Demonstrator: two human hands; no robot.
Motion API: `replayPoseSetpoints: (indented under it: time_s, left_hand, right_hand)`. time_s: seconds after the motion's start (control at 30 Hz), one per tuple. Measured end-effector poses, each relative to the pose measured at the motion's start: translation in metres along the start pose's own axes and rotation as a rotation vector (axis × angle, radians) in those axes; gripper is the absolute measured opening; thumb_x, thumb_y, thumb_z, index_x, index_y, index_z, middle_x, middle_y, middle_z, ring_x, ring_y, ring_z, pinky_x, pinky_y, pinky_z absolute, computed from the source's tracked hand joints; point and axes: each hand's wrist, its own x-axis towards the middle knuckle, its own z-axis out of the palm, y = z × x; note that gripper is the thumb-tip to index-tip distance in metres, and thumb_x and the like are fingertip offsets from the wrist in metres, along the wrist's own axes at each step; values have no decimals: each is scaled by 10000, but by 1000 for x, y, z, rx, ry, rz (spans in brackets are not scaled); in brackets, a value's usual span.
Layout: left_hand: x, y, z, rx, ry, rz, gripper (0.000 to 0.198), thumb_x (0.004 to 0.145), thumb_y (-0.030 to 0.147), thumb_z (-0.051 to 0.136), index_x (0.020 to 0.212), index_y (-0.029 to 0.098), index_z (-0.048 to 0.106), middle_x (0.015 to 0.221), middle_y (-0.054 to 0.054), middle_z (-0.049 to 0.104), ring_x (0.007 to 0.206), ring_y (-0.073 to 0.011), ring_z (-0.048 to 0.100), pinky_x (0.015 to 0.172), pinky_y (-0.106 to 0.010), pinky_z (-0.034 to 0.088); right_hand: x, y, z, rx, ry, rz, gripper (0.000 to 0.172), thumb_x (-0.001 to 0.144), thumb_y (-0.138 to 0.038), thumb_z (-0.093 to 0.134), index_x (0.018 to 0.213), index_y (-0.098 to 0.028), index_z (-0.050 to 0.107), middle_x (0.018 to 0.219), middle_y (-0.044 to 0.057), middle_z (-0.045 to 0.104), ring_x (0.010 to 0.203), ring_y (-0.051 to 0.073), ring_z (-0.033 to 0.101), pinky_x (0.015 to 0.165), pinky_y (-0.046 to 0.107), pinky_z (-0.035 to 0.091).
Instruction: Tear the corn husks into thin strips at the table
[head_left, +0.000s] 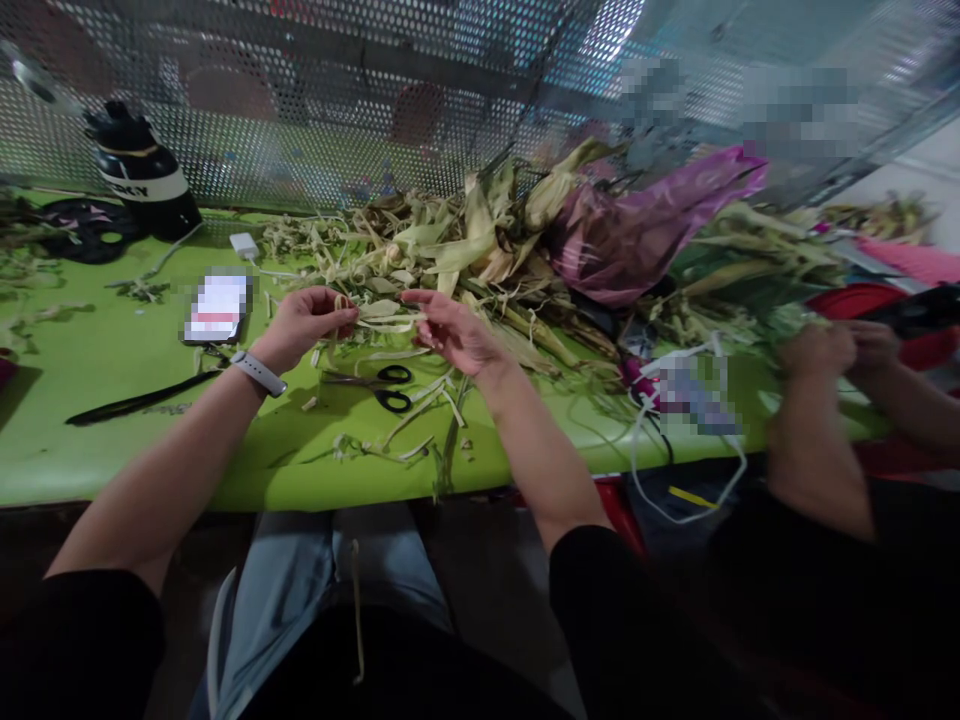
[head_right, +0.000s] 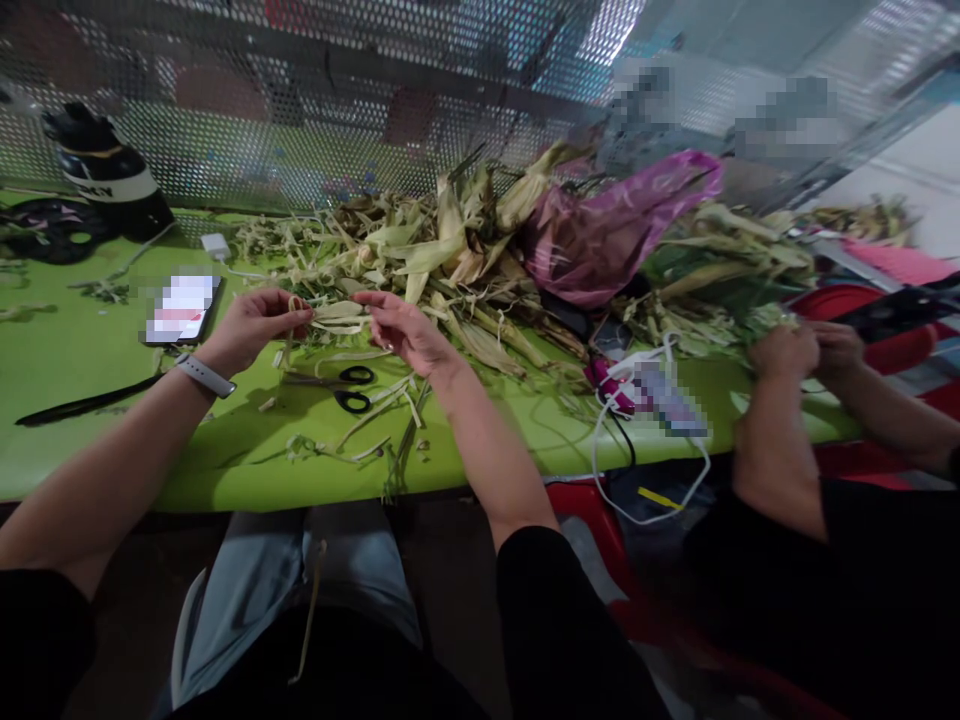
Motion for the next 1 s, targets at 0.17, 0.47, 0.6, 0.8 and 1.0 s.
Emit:
replayPoseSetpoints:
  time_s: [0.17,0.47,0.6,0.8,1.0]
  left_hand:
    - [-3,1,2,-5,-68,-65,401,612,416,878,809,114,703,717,-45,698,635,-124,631,636,-260,523]
    - [-5,-3,7,-32,-157,-41,420,631,340,880,924,130,663,751,-29,715,685,-126,666,658,-248,520]
    - [-4,-9,10,-41,-176,-23,441,637,280,875,912,166,549,684,6,692,636,-125,672,568,-209,482]
    - [-8,-9,14,12,-196,-16,371,683,254,833,861,168,520,665,15,681,614,-111,670,550,-196,475]
    - [-12,-5,19,94,-176,-13,354,693,258,825,842,167,517,685,-12,693,651,-135,697,570,-218,503]
  right_hand:
    - [3,6,1,91,20,-151,478,646,-348,835,1086,-256,672,962,-16,720,829,113,671,775,252,561]
    - [6,21,9,-127,199,-302,344,747,-519,771,963,-252,743,896,-6,691,797,101,632,654,219,506]
    - [4,24,16,-186,131,-263,340,720,-508,796,912,-231,750,935,10,710,822,115,627,708,246,504]
    - [5,30,31,-183,130,-86,443,605,-516,857,788,-180,634,663,-37,649,601,79,581,598,220,471]
    - [7,35,30,-251,215,-54,367,596,-448,846,702,-167,635,615,-27,639,549,84,546,539,224,431]
